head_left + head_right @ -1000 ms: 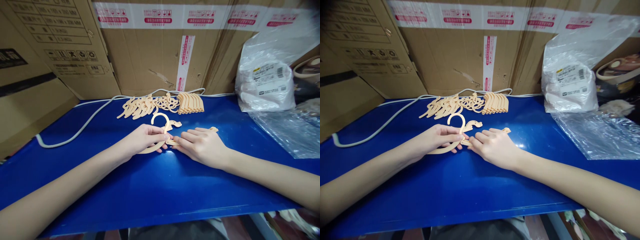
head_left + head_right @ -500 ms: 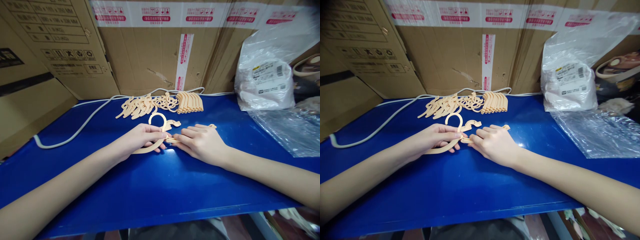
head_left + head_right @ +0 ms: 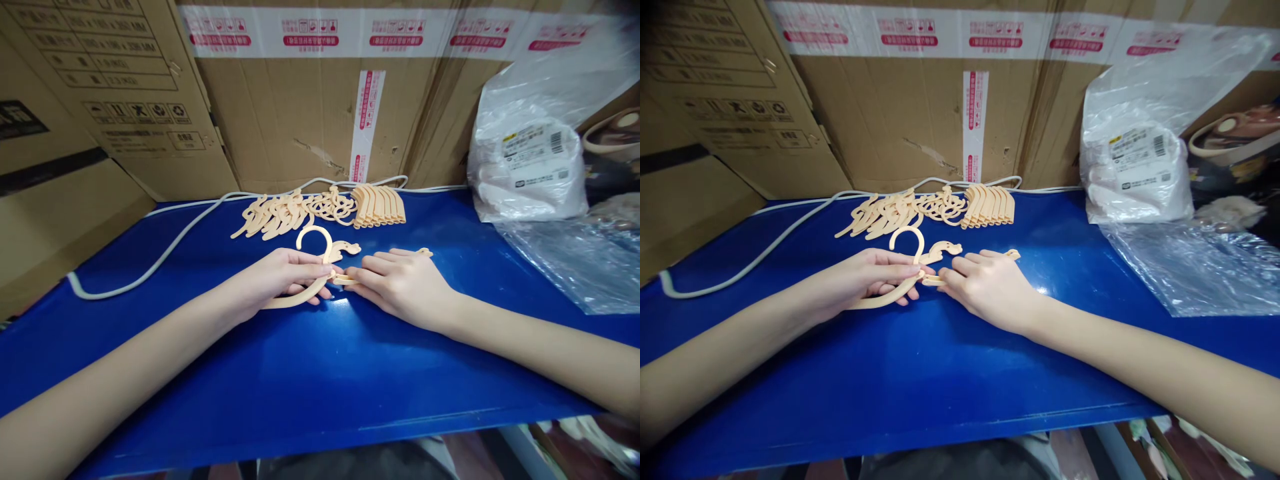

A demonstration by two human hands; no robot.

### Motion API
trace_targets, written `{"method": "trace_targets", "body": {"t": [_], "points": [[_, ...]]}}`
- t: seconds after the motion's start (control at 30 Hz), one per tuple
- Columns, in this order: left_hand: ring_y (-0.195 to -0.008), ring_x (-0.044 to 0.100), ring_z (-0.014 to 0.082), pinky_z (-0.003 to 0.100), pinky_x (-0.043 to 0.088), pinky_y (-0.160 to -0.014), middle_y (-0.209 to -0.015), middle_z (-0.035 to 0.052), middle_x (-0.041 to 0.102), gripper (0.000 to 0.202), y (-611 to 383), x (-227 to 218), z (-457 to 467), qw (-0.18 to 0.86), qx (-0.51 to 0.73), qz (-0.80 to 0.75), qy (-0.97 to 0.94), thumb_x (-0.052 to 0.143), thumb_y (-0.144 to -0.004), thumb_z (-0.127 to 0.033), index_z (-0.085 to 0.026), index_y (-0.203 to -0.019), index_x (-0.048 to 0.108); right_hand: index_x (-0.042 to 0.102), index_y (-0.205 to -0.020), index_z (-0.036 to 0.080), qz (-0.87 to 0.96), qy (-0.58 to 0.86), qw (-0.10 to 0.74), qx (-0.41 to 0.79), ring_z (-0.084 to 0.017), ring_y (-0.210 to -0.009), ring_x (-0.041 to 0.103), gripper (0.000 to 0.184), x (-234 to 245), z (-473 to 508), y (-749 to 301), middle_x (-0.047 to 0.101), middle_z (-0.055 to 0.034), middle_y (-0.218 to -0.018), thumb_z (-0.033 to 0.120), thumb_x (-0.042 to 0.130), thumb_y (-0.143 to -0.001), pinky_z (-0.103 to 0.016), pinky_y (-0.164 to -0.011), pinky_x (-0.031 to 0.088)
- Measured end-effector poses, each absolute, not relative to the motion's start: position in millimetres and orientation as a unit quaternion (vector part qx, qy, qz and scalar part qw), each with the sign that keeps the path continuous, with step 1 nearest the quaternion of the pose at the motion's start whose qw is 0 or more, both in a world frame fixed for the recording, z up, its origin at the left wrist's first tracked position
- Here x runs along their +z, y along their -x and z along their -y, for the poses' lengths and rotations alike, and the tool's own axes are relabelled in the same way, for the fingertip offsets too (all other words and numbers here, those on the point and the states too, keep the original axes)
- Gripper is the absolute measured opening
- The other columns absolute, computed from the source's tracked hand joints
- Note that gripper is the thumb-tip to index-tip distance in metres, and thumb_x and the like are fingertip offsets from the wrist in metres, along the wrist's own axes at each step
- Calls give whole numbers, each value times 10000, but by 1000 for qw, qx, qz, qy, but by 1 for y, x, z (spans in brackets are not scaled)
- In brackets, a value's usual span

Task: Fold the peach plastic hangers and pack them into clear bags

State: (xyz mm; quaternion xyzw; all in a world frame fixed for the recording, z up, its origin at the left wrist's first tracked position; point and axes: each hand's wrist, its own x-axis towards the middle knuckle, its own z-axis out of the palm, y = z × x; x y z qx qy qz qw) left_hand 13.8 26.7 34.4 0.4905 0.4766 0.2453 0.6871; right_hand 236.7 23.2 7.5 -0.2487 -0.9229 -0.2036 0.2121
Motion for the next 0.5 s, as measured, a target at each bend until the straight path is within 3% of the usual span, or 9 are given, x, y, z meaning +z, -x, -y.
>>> {"method": "trace_targets", "body": {"t": [0.33, 0.5], "points": [[-712, 716, 106, 126, 558, -632, -803, 49, 770, 109, -10, 35, -25, 684, 225, -470, -511, 689, -854, -182, -168, -910, 782, 682, -809, 146, 915, 234, 222, -240, -134, -587, 501, 358, 7, -24, -238, 583, -2, -668, 274, 443, -1043, -300, -598, 285], [-637, 670, 65, 92, 492, -595, -746, 46, 762, 120, -8, 32, -26, 672, 209, -468, -533, 712, -850, -246, -183, -919, 788, 671, -817, 156, 913, 222, 226, -256, -141, -595, 484, 322, 7, -23, -238, 571, 0, -661, 256, 457, -1036, -298, -596, 280]]}}
